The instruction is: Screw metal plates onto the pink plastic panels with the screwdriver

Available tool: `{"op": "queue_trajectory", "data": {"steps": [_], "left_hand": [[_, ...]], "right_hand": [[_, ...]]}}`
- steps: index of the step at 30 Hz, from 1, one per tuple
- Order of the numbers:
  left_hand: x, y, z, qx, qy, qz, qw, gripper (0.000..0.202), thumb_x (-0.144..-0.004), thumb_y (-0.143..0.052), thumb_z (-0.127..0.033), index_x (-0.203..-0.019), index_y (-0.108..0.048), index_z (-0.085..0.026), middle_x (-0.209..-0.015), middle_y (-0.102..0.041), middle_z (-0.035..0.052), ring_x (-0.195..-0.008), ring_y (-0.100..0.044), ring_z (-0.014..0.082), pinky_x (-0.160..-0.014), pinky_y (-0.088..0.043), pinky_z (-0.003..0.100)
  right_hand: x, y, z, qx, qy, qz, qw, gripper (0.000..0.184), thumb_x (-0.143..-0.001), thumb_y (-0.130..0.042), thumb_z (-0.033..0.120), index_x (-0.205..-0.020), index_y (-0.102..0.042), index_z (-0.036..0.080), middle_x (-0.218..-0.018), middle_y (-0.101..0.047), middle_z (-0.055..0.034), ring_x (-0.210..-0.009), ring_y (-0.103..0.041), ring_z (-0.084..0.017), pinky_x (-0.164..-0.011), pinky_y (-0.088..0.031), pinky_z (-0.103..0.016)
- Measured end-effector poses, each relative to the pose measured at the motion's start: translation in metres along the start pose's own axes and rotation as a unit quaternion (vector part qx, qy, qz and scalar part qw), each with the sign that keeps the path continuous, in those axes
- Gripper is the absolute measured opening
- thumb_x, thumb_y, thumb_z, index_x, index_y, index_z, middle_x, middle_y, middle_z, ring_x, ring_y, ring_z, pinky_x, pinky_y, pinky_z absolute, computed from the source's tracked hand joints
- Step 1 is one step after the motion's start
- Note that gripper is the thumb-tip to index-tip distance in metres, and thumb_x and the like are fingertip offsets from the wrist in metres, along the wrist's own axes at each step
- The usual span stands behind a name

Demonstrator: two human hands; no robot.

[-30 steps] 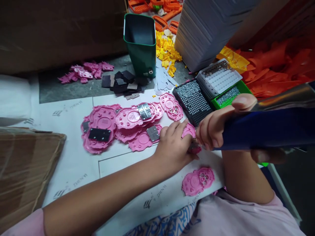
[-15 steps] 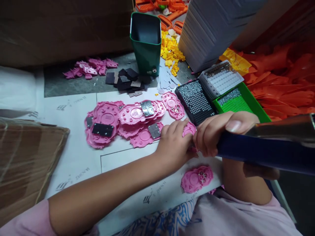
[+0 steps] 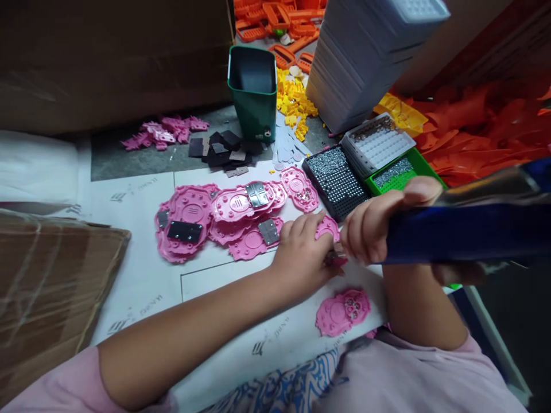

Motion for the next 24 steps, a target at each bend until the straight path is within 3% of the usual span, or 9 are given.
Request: {"op": "queue_trajectory", "data": {"steps": [2,6,8,11,15,20,24], "left_hand": [[0.001,0.002,0.0,-0.008,-0.015,0.011,1.0,0.05,-0.066,-0.083,-0.049,-0.103,-0.069,-0.018,-0.143,-0.049,0.0184,-0.126,-0.044,0.0376,-0.095,-0.036,0.052],[0.003,0.006,-0.001,-0.023,-0.024,0.014,0.999,0.045,-0.073,-0.074,-0.053,-0.099,-0.069,-0.016,-0.144,-0.048,0.0203,-0.123,-0.043,0.0384,-0.093,-0.036,0.053],[0.005,0.006,-0.003,-0.035,-0.03,0.011,0.999,0.045,-0.074,-0.072,-0.053,-0.099,-0.069,-0.015,-0.144,-0.048,0.02,-0.121,-0.043,0.0388,-0.092,-0.036,0.053],[0.008,0.007,-0.008,-0.064,-0.037,0.014,0.997,0.043,-0.074,-0.07,-0.049,-0.1,-0.068,-0.014,-0.142,-0.051,0.0189,-0.12,-0.044,0.0402,-0.09,-0.036,0.054],[0.014,0.017,-0.017,-0.114,-0.052,0.027,0.992,0.041,-0.074,-0.069,-0.046,-0.099,-0.067,-0.013,-0.141,-0.052,0.0189,-0.126,-0.038,0.0441,-0.092,-0.034,0.058],[0.034,0.051,-0.022,-0.148,-0.059,0.038,0.986,0.039,-0.078,-0.069,-0.045,-0.103,-0.065,-0.015,-0.147,-0.045,0.0185,-0.13,-0.034,0.0436,-0.097,-0.034,0.061],[0.057,0.074,-0.008,-0.176,-0.022,0.035,0.984,0.032,-0.083,-0.067,-0.034,-0.11,-0.063,-0.018,-0.146,-0.045,0.0166,-0.128,-0.037,0.0404,-0.098,-0.036,0.062]], "right_hand": [[0.0,0.003,0.01,0.024,0.024,-0.032,0.999,0.061,-0.084,-0.064,0.036,-0.14,-0.04,0.03,-0.082,-0.062,-0.0026,-0.072,-0.066,-0.018,-0.067,-0.056,-0.034],[0.001,0.011,0.022,0.051,0.15,-0.095,0.983,0.061,-0.083,-0.057,0.037,-0.14,-0.042,0.022,-0.078,-0.058,-0.0029,-0.065,-0.063,-0.019,-0.059,-0.055,-0.032],[0.003,0.016,0.022,0.069,0.181,-0.141,0.971,0.055,-0.082,-0.056,0.036,-0.135,-0.047,0.023,-0.076,-0.058,-0.0019,-0.062,-0.061,-0.017,-0.059,-0.054,-0.031],[0.004,0.02,0.022,0.088,0.184,-0.24,0.949,0.044,-0.079,-0.059,0.036,-0.122,-0.057,0.027,-0.071,-0.059,0.0004,-0.057,-0.059,-0.016,-0.058,-0.053,-0.03],[0.003,0.02,0.023,0.081,0.143,-0.341,0.926,0.052,-0.071,-0.067,0.036,-0.121,-0.059,0.03,-0.065,-0.06,0.0018,-0.053,-0.058,-0.017,-0.053,-0.052,-0.032],[0.003,0.017,0.022,0.065,0.124,-0.364,0.921,0.051,-0.067,-0.071,0.036,-0.116,-0.06,0.029,-0.064,-0.06,0.0014,-0.054,-0.059,-0.018,-0.053,-0.052,-0.033],[0.002,0.014,0.019,0.043,0.109,-0.342,0.932,0.049,-0.067,-0.074,0.036,-0.114,-0.06,0.028,-0.066,-0.061,0.0007,-0.055,-0.06,-0.019,-0.048,-0.051,-0.033]]}}
Point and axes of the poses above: each hand's wrist, its own x-axis away from the middle knuckle, its own y-axis out of the back of the hand, z = x × y, the point moved 1 cm from there along -x, towards the middle knuckle
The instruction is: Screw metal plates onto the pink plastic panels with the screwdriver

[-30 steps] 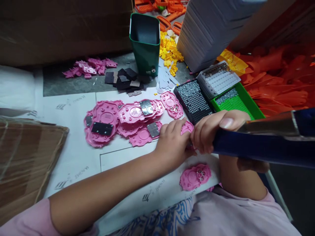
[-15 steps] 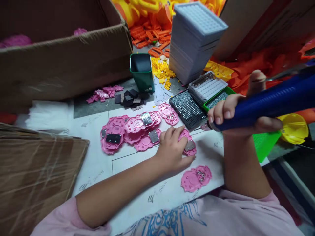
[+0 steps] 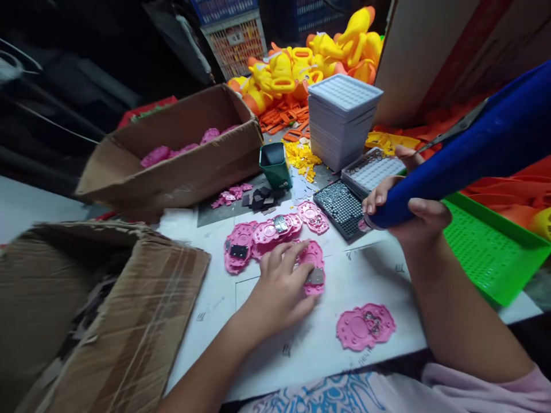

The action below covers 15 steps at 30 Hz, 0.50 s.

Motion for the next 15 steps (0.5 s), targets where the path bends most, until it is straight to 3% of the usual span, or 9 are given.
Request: {"op": "queue_trajectory", "data": {"steps": [9,12,15], "left_hand": [[0.026,0.006,0.043,-0.008,0.085,0.03,0.996,0.04,-0.075,-0.071,-0.023,-0.114,-0.064,-0.022,-0.146,-0.042,0.0135,-0.129,-0.034,0.0398,-0.103,-0.033,0.062],[0.021,0.013,0.042,0.002,0.089,0.021,0.996,0.038,-0.076,-0.071,-0.024,-0.113,-0.065,-0.023,-0.137,-0.047,0.0138,-0.126,-0.039,0.0375,-0.102,-0.035,0.058],[0.001,0.015,0.027,-0.003,0.081,-0.006,0.997,0.031,-0.083,-0.067,-0.031,-0.112,-0.065,-0.02,-0.132,-0.053,0.0144,-0.124,-0.042,0.0351,-0.102,-0.035,0.055]], "right_hand": [[0.0,0.0,-0.002,-0.01,0.002,0.023,1.0,0.056,-0.07,-0.075,0.036,-0.123,-0.058,0.029,-0.068,-0.064,-0.0002,-0.055,-0.06,-0.02,-0.051,-0.05,-0.035],[0.0,0.003,-0.003,-0.006,0.003,0.026,1.0,0.06,-0.071,-0.075,0.037,-0.127,-0.055,0.028,-0.068,-0.064,-0.0005,-0.055,-0.06,-0.02,-0.052,-0.05,-0.035],[0.002,0.005,-0.004,-0.007,-0.006,0.014,1.0,0.059,-0.071,-0.074,0.035,-0.126,-0.054,0.028,-0.07,-0.064,-0.0009,-0.058,-0.061,-0.021,-0.053,-0.051,-0.035]]}}
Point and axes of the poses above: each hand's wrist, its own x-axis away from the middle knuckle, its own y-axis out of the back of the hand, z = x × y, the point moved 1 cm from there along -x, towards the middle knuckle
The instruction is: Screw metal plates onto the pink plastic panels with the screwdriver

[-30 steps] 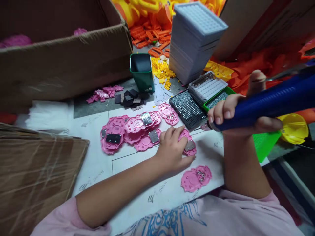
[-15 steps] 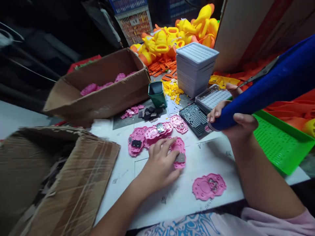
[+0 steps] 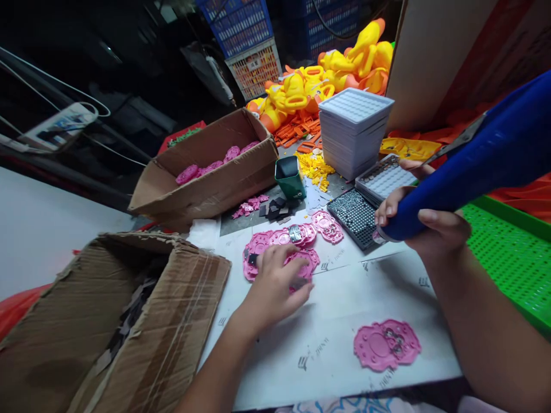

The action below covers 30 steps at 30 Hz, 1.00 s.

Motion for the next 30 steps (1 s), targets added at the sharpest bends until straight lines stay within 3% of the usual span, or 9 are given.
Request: {"op": "queue_trajectory", "data": {"steps": [5,11,15,19,24,27,30], "left_hand": [[-0.048,-0.019,-0.038,-0.057,0.021,0.051,0.997,0.046,-0.086,-0.065,-0.048,-0.124,-0.061,-0.023,-0.144,-0.05,0.0126,-0.134,-0.033,0.0426,-0.103,-0.03,0.063],[-0.08,-0.034,-0.047,-0.095,0.052,0.065,0.992,0.061,-0.085,-0.064,-0.055,-0.133,-0.054,-0.017,-0.142,-0.05,0.0175,-0.138,-0.03,0.0435,-0.107,-0.025,0.067],[-0.075,-0.032,-0.046,-0.088,0.047,0.078,0.992,0.059,-0.087,-0.062,-0.054,-0.131,-0.055,-0.017,-0.141,-0.052,0.0163,-0.137,-0.033,0.0427,-0.108,-0.026,0.066],[-0.055,-0.033,-0.051,-0.062,0.015,0.096,0.993,0.061,-0.087,-0.062,-0.056,-0.134,-0.053,-0.017,-0.143,-0.05,0.0154,-0.138,-0.031,0.044,-0.108,-0.026,0.068],[-0.028,-0.03,-0.061,-0.019,-0.039,0.121,0.992,0.055,-0.084,-0.068,-0.053,-0.128,-0.059,-0.02,-0.141,-0.053,0.0142,-0.136,-0.033,0.046,-0.103,-0.03,0.07],[-0.031,-0.017,-0.051,0.014,-0.03,0.079,0.996,0.047,-0.086,-0.066,-0.05,-0.124,-0.063,-0.023,-0.138,-0.057,0.0114,-0.132,-0.041,0.0423,-0.101,-0.034,0.066],[-0.055,0.007,-0.014,-0.015,0.041,-0.028,0.999,0.025,-0.092,-0.058,-0.032,-0.114,-0.068,-0.024,-0.122,-0.068,0.0072,-0.113,-0.057,0.0299,-0.097,-0.042,0.052]], "right_hand": [[0.001,0.001,0.001,0.006,-0.019,-0.02,1.0,0.045,-0.069,-0.074,0.033,-0.111,-0.06,0.024,-0.07,-0.063,-0.0009,-0.058,-0.061,-0.02,-0.052,-0.051,-0.034],[-0.001,0.002,0.001,0.013,-0.017,-0.034,0.999,0.04,-0.069,-0.071,0.031,-0.106,-0.061,0.022,-0.069,-0.062,-0.0005,-0.057,-0.061,-0.019,-0.055,-0.052,-0.034],[0.0,0.002,0.001,0.012,-0.021,-0.036,0.999,0.045,-0.07,-0.072,0.031,-0.112,-0.059,0.022,-0.07,-0.062,-0.0007,-0.059,-0.061,-0.019,-0.053,-0.053,-0.033],[0.0,0.0,0.003,0.007,-0.03,-0.033,0.999,0.056,-0.069,-0.074,0.033,-0.121,-0.055,0.026,-0.07,-0.062,-0.0003,-0.058,-0.061,-0.02,-0.043,-0.052,-0.031],[0.0,-0.001,0.004,0.007,-0.034,-0.031,0.999,0.06,-0.07,-0.074,0.03,-0.126,-0.053,0.03,-0.07,-0.063,-0.0007,-0.059,-0.062,-0.02,-0.05,-0.055,-0.034],[0.0,-0.001,0.003,0.009,-0.03,-0.029,0.999,0.06,-0.069,-0.073,0.03,-0.126,-0.054,0.03,-0.07,-0.063,-0.0012,-0.059,-0.061,-0.021,-0.049,-0.054,-0.034],[-0.001,0.0,0.003,0.008,-0.027,-0.039,0.999,0.06,-0.069,-0.073,0.03,-0.126,-0.054,0.029,-0.069,-0.062,-0.0012,-0.059,-0.061,-0.021,-0.05,-0.054,-0.035]]}}
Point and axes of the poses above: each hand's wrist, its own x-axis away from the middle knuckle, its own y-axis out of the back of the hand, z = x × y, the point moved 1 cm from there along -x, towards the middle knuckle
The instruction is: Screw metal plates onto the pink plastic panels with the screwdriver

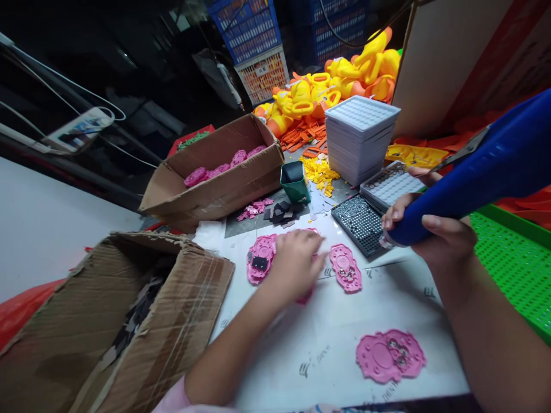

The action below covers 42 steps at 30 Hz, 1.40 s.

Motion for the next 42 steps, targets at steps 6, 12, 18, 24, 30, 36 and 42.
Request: {"op": "queue_trajectory", "data": {"steps": [6,12,18,24,30,36,42], "left_hand": [[-0.069,0.021,0.088,-0.059,0.043,-0.029,0.997,0.027,-0.086,-0.06,-0.021,-0.11,-0.073,-0.02,-0.11,-0.066,0.0097,-0.104,-0.054,0.0282,-0.091,-0.04,0.042],[-0.086,0.0,0.118,-0.1,0.007,0.024,0.995,0.025,-0.078,-0.073,-0.03,-0.103,-0.077,-0.027,-0.105,-0.062,0.0096,-0.105,-0.046,0.0316,-0.085,-0.036,0.041],[-0.088,-0.007,0.126,-0.1,-0.018,0.016,0.995,0.013,-0.082,-0.067,-0.026,-0.088,-0.079,-0.027,-0.105,-0.065,0.0081,-0.104,-0.045,0.0296,-0.085,-0.033,0.042],[-0.08,0.005,0.118,-0.089,-0.03,-0.077,0.993,0.018,-0.085,-0.059,-0.026,-0.084,-0.077,-0.025,-0.094,-0.067,0.0077,-0.096,-0.049,0.0265,-0.084,-0.036,0.041],[-0.032,0.019,0.057,-0.034,-0.068,-0.217,0.973,0.026,-0.095,-0.049,-0.031,-0.093,-0.073,-0.02,-0.082,-0.067,0.006,-0.082,-0.058,0.0204,-0.081,-0.045,0.036],[0.013,-0.023,-0.008,0.172,-0.243,-0.14,0.944,0.017,-0.092,-0.055,-0.017,-0.098,-0.07,-0.019,-0.082,-0.075,0.006,-0.075,-0.069,0.0174,-0.073,-0.052,0.033],[0.024,-0.047,-0.02,0.301,-0.151,-0.094,0.937,0.015,-0.086,-0.07,-0.025,-0.099,-0.068,-0.018,-0.091,-0.075,0.008,-0.082,-0.07,0.0184,-0.074,-0.056,0.03]], "right_hand": [[0.0,0.003,-0.001,0.009,0.009,-0.017,1.0,0.051,-0.068,-0.072,0.03,-0.117,-0.057,0.026,-0.069,-0.062,-0.0009,-0.058,-0.06,-0.02,-0.047,-0.052,-0.033],[-0.001,0.004,-0.001,0.013,0.01,-0.019,1.0,0.047,-0.068,-0.072,0.031,-0.112,-0.059,0.023,-0.069,-0.061,-0.0004,-0.057,-0.061,-0.019,-0.048,-0.053,-0.034],[-0.002,0.004,-0.003,0.008,0.011,-0.013,1.0,0.054,-0.066,-0.073,0.032,-0.117,-0.056,0.026,-0.068,-0.062,0.0009,-0.056,-0.059,-0.019,-0.051,-0.052,-0.036],[-0.005,0.003,-0.004,0.006,0.012,0.002,1.0,0.064,-0.063,-0.078,0.037,-0.122,-0.054,0.031,-0.067,-0.063,0.0019,-0.054,-0.059,-0.02,-0.049,-0.048,-0.035],[-0.003,0.002,-0.001,0.007,0.019,0.001,1.0,0.062,-0.064,-0.079,0.038,-0.12,-0.055,0.029,-0.067,-0.062,0.0017,-0.054,-0.059,-0.02,-0.048,-0.049,-0.036],[-0.003,0.002,0.0,0.014,0.014,0.001,1.0,0.064,-0.064,-0.079,0.038,-0.122,-0.052,0.03,-0.067,-0.062,0.0021,-0.055,-0.059,-0.02,-0.049,-0.05,-0.035],[-0.005,-0.001,0.002,0.012,0.008,0.0,1.0,0.069,-0.06,-0.08,0.041,-0.121,-0.05,0.029,-0.064,-0.061,0.0031,-0.052,-0.057,-0.019,-0.043,-0.049,-0.034]]}}
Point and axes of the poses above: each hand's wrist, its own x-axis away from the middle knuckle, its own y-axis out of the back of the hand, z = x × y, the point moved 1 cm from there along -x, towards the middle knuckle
